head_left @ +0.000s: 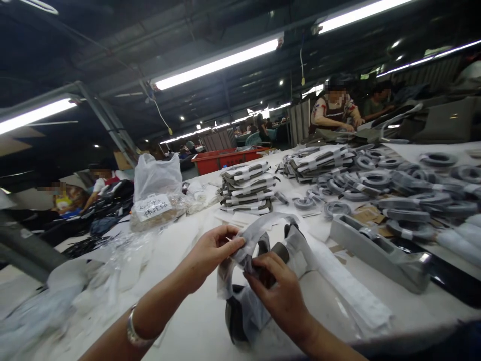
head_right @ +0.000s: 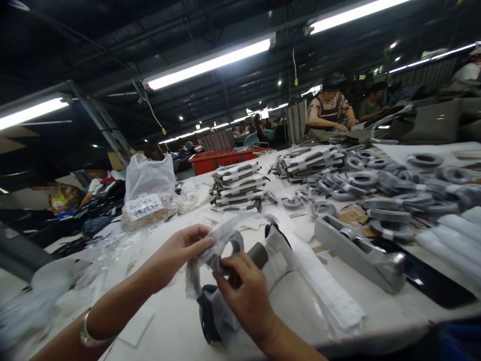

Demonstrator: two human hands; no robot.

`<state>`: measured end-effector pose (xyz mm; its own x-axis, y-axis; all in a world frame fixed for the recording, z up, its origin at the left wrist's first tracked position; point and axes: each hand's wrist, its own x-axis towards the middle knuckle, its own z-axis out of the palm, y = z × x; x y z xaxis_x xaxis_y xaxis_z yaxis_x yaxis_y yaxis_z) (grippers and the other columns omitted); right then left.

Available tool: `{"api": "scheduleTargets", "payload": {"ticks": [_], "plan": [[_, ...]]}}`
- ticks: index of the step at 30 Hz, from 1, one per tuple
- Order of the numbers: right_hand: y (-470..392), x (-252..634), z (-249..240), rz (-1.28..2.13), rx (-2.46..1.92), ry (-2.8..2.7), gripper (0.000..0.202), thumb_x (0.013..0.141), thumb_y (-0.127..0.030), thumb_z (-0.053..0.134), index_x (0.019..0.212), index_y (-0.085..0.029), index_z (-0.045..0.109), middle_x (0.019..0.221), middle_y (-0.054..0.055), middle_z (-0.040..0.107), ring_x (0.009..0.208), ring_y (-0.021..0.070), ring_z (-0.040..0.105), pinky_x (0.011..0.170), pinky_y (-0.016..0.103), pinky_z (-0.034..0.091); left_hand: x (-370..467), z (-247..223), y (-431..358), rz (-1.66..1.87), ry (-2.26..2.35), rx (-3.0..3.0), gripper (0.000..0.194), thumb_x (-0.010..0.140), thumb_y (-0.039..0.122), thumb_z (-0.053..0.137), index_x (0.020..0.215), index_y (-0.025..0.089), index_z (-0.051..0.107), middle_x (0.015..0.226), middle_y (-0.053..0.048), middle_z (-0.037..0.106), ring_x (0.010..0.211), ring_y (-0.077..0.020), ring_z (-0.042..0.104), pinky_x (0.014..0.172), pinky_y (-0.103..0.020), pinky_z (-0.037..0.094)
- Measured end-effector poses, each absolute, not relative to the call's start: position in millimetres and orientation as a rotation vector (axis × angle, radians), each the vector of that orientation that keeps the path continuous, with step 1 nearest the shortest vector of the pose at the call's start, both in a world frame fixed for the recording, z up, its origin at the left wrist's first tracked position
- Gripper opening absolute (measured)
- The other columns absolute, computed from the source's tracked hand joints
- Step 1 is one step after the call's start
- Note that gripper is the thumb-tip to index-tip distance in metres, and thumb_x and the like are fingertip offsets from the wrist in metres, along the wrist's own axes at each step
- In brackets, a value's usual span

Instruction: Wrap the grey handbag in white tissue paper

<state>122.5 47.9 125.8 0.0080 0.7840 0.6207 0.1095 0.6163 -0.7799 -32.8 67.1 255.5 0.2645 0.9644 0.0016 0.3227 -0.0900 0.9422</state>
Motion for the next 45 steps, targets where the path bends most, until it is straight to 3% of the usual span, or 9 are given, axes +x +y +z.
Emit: {"api": "scheduleTargets", "payload": {"ticks": [7,12,14,19,22,27,34,39,45], "plan": [[51.1,113.0,133.0,0.586,-0.710,-1.471,0.011,0.084,-0.025,0.073,0.092,-0.022,0.066,0.087,0.002,0.064,0.062,0.0114,0.060,0.058,0.023,0.052,-36.4,262.8,64.1,0.601,1.240,1.697,0.039,0.094,0.054,0.053,0.092,0.018,0.068,0.086,-0.001,0.066,0.086,-0.0198,0.058,0.078,-0.027,0.044],[56.0,135.3,131.6,0.471,-0.606,-1.661,0.025,0.093,-0.026,0.063,0.118,-0.024,0.067,0.113,0.007,0.070,0.101,0.0178,0.068,0.089,0.027,0.056,-39.1,248.6,66.4,0.701,1.178,1.516,0.035,0.091,0.051,0.061,0.101,0.018,0.070,0.088,-0.001,0.067,0.084,-0.0194,0.059,0.078,-0.026,0.046],[63.1,163.9,121.6,0.404,-0.660,-1.693,0.025,0.096,-0.024,0.058,0.119,-0.024,0.067,0.113,0.007,0.071,0.103,0.0167,0.068,0.092,0.027,0.055,-41.3,242.1,69.5,0.787,1.206,1.461,0.037,0.090,0.052,0.062,0.105,0.019,0.070,0.092,-0.002,0.070,0.089,-0.0202,0.061,0.082,-0.027,0.047],[99.6,276.0,71.2,0.310,-1.529,-1.657,0.023,0.096,-0.026,0.050,0.107,-0.021,0.070,0.110,0.007,0.072,0.102,0.0194,0.066,0.094,0.031,0.051,-42.2,238.0,80.9,1.013,1.307,1.336,0.051,0.078,0.061,0.073,0.105,0.017,0.071,0.087,-0.004,0.073,0.086,-0.0207,0.065,0.075,-0.025,0.051],[117.0,323.1,40.8,0.351,-1.786,-1.681,0.022,0.093,-0.026,0.052,0.099,-0.017,0.071,0.097,0.010,0.073,0.089,0.0238,0.067,0.081,0.034,0.052,-39.6,239.9,85.5,1.080,1.346,1.269,0.060,0.071,0.064,0.077,0.108,0.018,0.070,0.085,-0.004,0.074,0.082,-0.0206,0.066,0.065,-0.022,0.051],[118.3,320.3,8.5,0.344,-1.909,-1.783,0.020,0.088,-0.027,0.060,0.097,-0.014,0.071,0.101,0.016,0.070,0.099,0.0293,0.063,0.089,0.036,0.047,-45.1,230.1,87.1,1.109,1.401,1.291,0.059,0.068,0.062,0.080,0.109,0.021,0.068,0.091,-0.004,0.074,0.090,-0.0255,0.068,0.071,-0.027,0.056],[136.7,323.4,-0.6,0.336,-1.926,-1.907,0.033,0.100,-0.021,0.038,0.102,-0.017,0.070,0.103,0.011,0.070,0.098,0.0223,0.063,0.089,0.031,0.046,-56.4,210.1,82.6,1.002,1.393,1.310,0.055,0.073,0.057,0.077,0.112,0.020,0.066,0.083,-0.001,0.072,0.085,-0.0275,0.068,0.084,-0.034,0.055],[172.8,339.6,8.9,0.355,-1.935,-2.144,0.015,0.095,-0.020,0.056,0.103,-0.014,0.068,0.111,0.010,0.067,0.099,0.0204,0.063,0.089,0.034,0.050,-50.7,210.2,81.4,1.008,1.393,1.330,0.048,0.075,0.059,0.075,0.103,0.021,0.068,0.082,-0.001,0.071,0.083,-0.0244,0.066,0.079,-0.029,0.054],[205.9,340.9,30.1,0.400,-1.974,-2.412,0.021,0.094,-0.032,0.064,0.104,-0.014,0.065,0.107,0.006,0.066,0.095,0.0191,0.065,0.085,0.040,0.056,-43.6,213.0,78.4,1.039,1.384,1.424,0.044,0.077,0.061,0.071,0.096,0.021,0.070,0.087,-0.002,0.070,0.088,-0.0227,0.063,0.077,-0.025,0.051]]}}
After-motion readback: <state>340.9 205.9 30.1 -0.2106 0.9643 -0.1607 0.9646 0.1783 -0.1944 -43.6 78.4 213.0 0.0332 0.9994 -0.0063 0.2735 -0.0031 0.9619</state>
